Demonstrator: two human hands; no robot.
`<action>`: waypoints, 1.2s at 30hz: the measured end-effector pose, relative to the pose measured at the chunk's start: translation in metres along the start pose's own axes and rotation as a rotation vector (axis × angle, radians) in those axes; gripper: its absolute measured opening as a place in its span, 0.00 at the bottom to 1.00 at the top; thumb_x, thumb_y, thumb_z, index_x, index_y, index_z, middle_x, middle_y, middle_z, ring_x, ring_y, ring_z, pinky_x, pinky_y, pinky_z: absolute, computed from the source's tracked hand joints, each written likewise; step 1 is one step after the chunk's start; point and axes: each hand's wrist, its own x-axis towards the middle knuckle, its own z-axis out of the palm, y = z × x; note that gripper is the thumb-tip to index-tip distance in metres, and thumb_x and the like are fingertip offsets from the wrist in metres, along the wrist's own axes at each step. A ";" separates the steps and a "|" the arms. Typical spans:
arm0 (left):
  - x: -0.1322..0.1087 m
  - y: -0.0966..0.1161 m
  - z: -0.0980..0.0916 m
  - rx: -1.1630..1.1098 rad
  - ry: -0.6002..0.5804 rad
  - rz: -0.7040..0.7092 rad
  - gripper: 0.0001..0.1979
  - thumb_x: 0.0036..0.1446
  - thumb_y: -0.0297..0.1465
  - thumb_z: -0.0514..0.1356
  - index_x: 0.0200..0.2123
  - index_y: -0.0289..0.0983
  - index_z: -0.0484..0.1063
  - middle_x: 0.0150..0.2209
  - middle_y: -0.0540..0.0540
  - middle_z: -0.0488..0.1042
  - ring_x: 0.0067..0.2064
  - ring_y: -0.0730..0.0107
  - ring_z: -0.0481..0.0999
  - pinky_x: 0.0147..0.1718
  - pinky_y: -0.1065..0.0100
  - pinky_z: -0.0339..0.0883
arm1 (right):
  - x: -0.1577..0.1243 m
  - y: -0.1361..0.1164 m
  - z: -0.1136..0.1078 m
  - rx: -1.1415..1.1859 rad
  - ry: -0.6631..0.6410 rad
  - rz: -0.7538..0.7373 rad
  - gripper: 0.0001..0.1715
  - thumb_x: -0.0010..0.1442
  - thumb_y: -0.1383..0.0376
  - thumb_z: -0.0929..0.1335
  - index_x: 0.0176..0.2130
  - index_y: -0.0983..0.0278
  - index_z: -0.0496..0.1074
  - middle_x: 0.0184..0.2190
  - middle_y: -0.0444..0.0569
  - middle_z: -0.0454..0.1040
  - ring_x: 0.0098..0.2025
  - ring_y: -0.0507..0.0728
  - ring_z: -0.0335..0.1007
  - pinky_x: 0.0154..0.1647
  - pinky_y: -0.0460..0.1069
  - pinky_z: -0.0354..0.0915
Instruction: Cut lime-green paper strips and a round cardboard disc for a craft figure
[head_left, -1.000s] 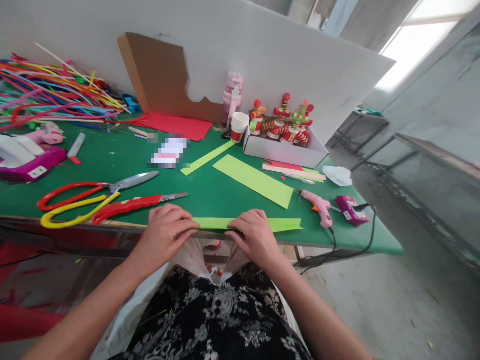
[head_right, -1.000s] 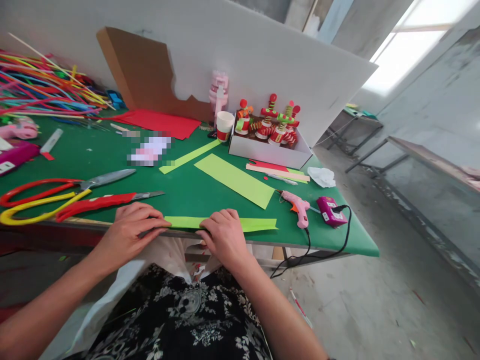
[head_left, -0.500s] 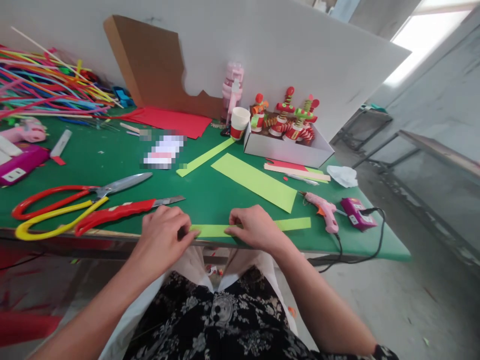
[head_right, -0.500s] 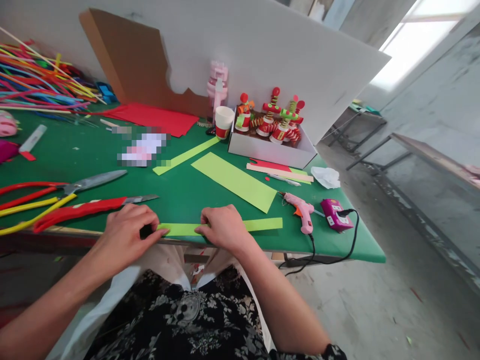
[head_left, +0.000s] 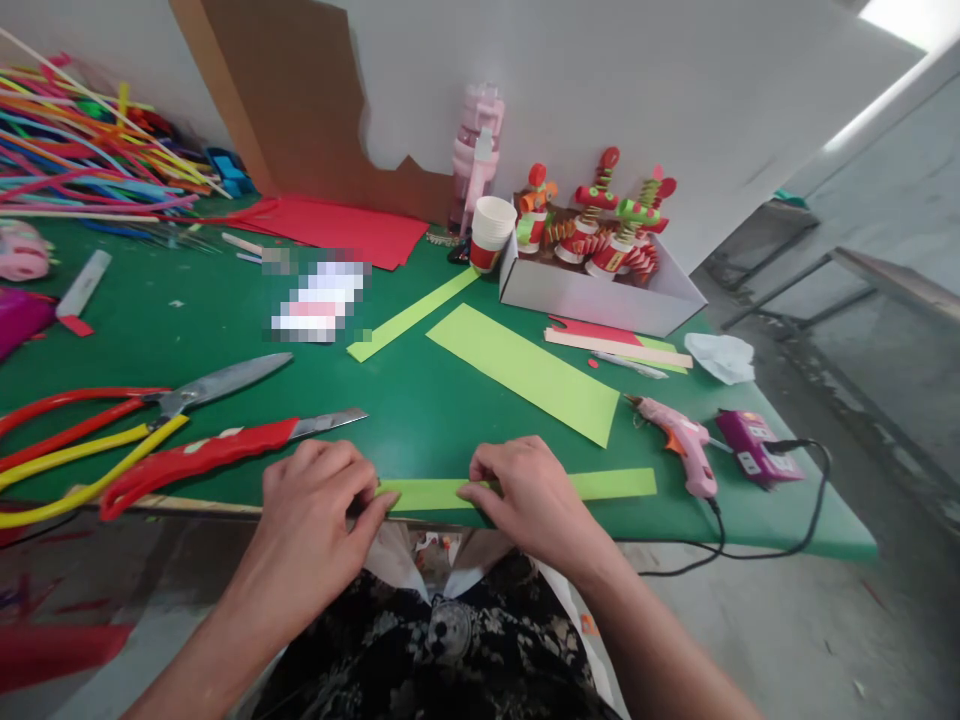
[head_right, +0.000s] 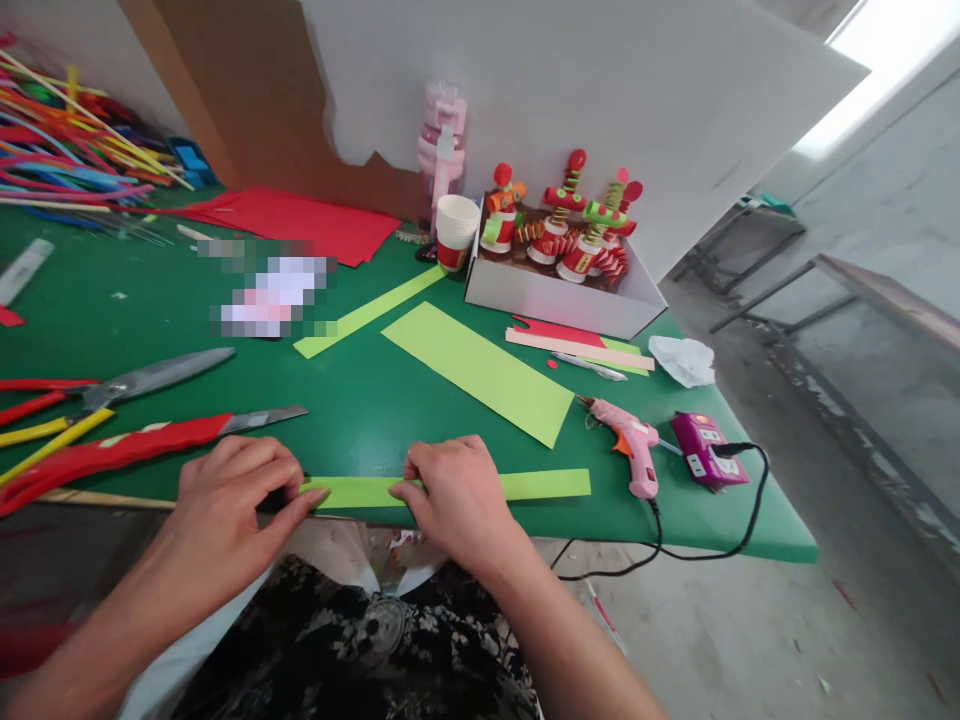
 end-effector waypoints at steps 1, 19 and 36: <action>0.000 0.000 0.000 0.006 -0.006 0.001 0.17 0.62 0.38 0.54 0.22 0.40 0.65 0.29 0.47 0.72 0.37 0.58 0.67 0.36 0.60 0.51 | 0.000 0.000 0.000 0.002 -0.004 0.002 0.09 0.62 0.64 0.73 0.31 0.64 0.72 0.25 0.41 0.73 0.30 0.52 0.65 0.44 0.49 0.54; 0.011 -0.002 -0.002 0.055 -0.125 -0.004 0.18 0.62 0.39 0.51 0.20 0.41 0.65 0.25 0.47 0.68 0.37 0.57 0.66 0.35 0.60 0.49 | 0.000 -0.005 -0.003 -0.027 -0.046 0.036 0.09 0.65 0.65 0.70 0.31 0.63 0.71 0.28 0.44 0.75 0.33 0.54 0.68 0.44 0.50 0.54; 0.014 -0.002 -0.004 0.097 -0.158 0.045 0.17 0.62 0.37 0.51 0.21 0.41 0.65 0.25 0.46 0.67 0.38 0.56 0.65 0.36 0.58 0.49 | -0.003 -0.005 0.003 -0.107 0.018 0.018 0.03 0.65 0.66 0.68 0.37 0.63 0.69 0.31 0.46 0.74 0.36 0.57 0.67 0.43 0.52 0.55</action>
